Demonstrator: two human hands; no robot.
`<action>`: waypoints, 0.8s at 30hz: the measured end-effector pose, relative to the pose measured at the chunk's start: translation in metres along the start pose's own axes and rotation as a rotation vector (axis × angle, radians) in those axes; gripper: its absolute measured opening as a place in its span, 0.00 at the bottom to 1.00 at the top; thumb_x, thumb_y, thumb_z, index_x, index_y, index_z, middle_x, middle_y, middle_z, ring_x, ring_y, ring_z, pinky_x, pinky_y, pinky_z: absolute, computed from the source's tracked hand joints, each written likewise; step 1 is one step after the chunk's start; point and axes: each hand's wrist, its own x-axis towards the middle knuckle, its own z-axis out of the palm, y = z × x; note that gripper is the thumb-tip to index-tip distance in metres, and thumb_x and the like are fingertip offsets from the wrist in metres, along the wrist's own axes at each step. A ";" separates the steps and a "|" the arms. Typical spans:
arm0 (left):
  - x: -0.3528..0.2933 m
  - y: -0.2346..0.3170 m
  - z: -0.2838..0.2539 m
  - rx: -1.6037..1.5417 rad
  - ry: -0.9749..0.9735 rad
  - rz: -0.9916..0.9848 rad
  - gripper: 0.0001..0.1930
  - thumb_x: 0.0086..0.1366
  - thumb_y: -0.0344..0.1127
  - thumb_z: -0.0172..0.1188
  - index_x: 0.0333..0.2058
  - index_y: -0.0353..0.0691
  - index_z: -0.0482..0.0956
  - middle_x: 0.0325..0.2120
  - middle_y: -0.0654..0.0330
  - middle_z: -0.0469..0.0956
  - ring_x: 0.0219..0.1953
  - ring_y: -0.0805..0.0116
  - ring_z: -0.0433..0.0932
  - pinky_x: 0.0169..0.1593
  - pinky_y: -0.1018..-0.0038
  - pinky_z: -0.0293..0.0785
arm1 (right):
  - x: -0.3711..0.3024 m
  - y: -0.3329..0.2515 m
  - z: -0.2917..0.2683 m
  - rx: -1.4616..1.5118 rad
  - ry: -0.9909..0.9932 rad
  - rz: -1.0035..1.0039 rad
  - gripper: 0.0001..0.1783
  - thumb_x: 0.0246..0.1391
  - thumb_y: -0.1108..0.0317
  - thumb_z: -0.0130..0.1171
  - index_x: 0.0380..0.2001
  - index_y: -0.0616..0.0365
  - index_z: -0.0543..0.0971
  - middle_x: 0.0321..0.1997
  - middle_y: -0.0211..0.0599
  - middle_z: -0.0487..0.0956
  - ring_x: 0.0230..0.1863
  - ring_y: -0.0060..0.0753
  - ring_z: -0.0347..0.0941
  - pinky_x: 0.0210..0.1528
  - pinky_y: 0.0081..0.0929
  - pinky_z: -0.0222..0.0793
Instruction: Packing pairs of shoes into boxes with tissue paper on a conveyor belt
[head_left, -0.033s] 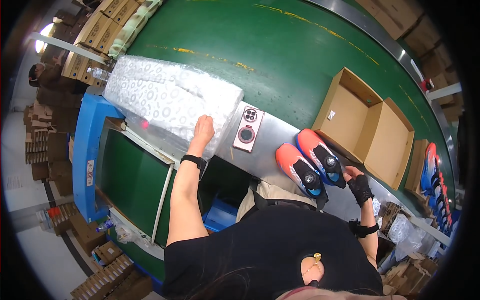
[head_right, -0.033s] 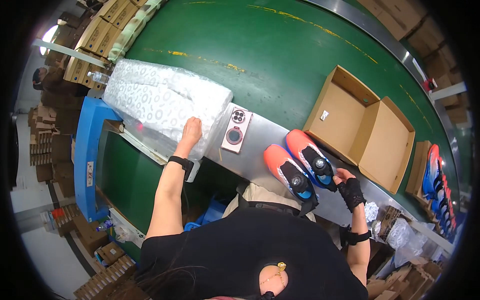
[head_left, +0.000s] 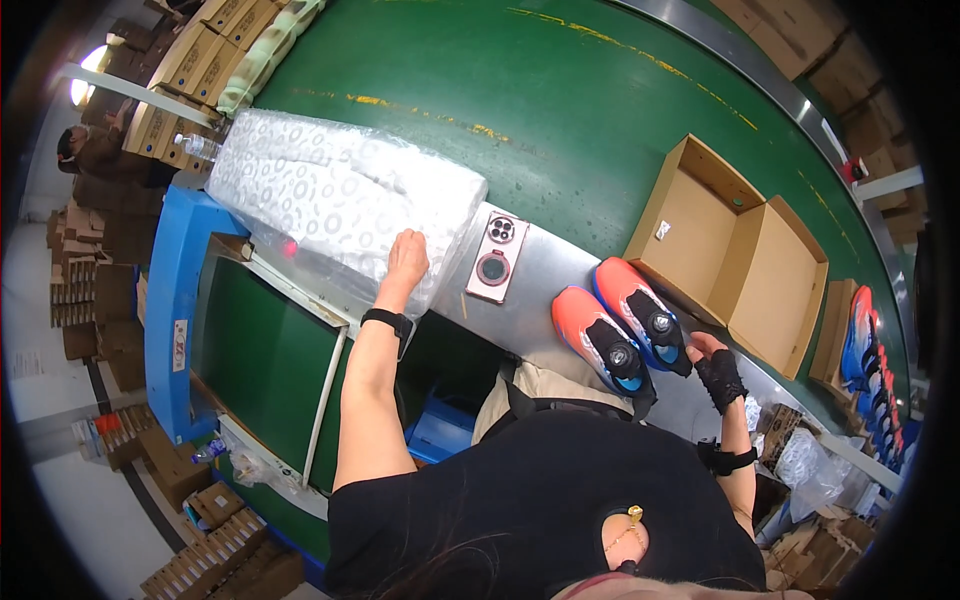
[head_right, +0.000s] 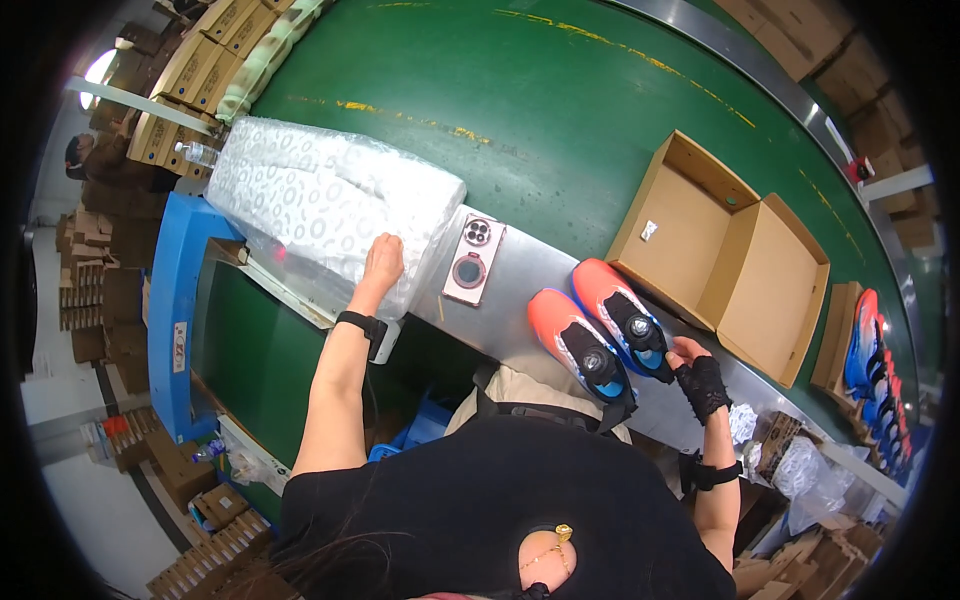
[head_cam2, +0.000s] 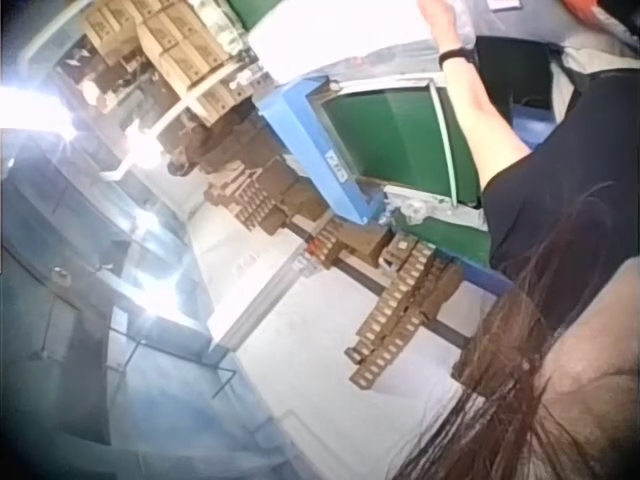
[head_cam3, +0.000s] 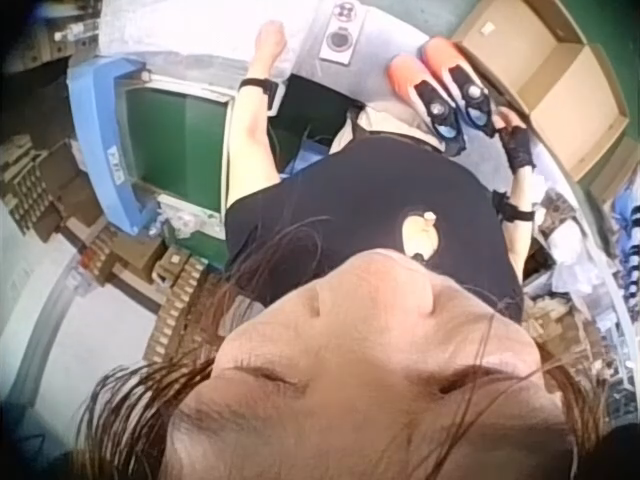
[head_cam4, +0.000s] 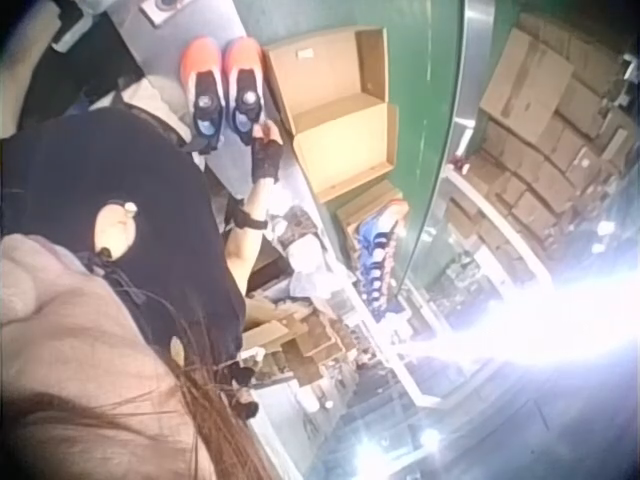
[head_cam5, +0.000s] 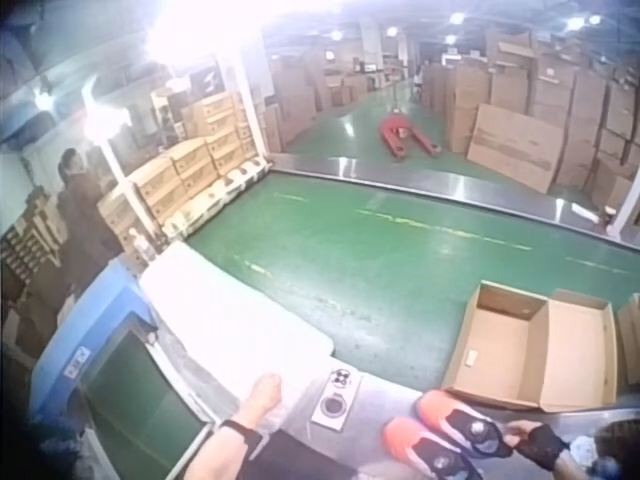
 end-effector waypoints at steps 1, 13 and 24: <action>0.002 -0.001 0.000 -0.001 0.004 -0.001 0.05 0.47 0.22 0.47 0.23 0.33 0.71 0.29 0.47 0.71 0.35 0.50 0.70 0.39 0.62 0.68 | 0.001 -0.003 0.000 0.004 0.004 -0.006 0.20 0.47 0.68 0.54 0.44 0.65 0.69 0.37 0.44 0.75 0.39 0.32 0.72 0.42 0.25 0.67; 0.015 0.020 -0.025 -0.150 0.085 0.032 0.14 0.45 0.36 0.62 0.28 0.33 0.72 0.28 0.48 0.71 0.36 0.50 0.69 0.41 0.64 0.67 | 0.006 -0.015 0.011 -0.012 -0.036 0.033 0.21 0.48 0.66 0.54 0.44 0.65 0.68 0.38 0.43 0.75 0.41 0.32 0.71 0.42 0.25 0.66; 0.021 0.012 0.002 -0.007 -0.088 0.094 0.05 0.48 0.24 0.50 0.27 0.33 0.71 0.31 0.48 0.70 0.37 0.50 0.70 0.39 0.62 0.69 | 0.004 -0.016 0.014 -0.001 -0.057 0.072 0.23 0.49 0.64 0.53 0.46 0.66 0.67 0.42 0.44 0.74 0.44 0.33 0.70 0.45 0.25 0.64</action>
